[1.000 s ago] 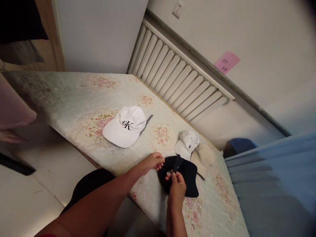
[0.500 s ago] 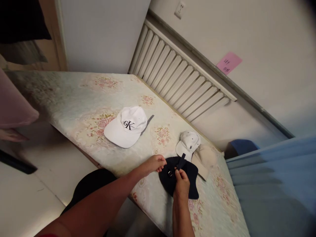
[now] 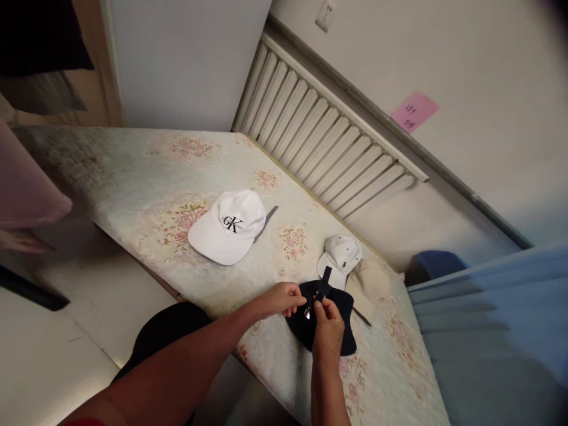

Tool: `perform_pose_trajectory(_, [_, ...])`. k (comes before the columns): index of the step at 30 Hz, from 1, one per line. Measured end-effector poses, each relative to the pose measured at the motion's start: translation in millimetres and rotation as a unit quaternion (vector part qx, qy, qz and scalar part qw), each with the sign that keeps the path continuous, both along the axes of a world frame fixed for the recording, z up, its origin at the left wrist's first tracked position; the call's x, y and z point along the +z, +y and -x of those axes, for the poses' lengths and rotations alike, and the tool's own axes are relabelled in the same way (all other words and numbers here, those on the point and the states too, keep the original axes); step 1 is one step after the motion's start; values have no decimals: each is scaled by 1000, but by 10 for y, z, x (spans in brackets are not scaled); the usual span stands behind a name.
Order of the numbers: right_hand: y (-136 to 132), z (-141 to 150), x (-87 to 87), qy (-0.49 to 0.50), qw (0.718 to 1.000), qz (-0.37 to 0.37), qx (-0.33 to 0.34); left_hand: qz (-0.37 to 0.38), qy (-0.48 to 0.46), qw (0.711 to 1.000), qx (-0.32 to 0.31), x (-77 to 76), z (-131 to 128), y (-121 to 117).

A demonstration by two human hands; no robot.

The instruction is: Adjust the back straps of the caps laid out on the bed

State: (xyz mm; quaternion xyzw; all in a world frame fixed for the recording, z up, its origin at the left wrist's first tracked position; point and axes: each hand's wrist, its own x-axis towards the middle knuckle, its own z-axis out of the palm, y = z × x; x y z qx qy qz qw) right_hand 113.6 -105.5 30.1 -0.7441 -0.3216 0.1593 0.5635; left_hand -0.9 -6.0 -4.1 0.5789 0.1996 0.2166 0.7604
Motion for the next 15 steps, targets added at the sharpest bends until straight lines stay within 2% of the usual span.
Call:
perform_pose_trajectory(6, [18, 14, 30, 18, 999, 18, 21, 2, -18, 999, 37, -25, -5, 30])
perform_pose_trajectory(10, [9, 4, 0, 51, 998, 5, 27, 7, -43, 999, 12, 1, 12, 33])
perform_pose_trajectory(15, [-21, -65, -63, 71, 997, 8, 1, 1, -71, 997, -5, 18, -4, -23])
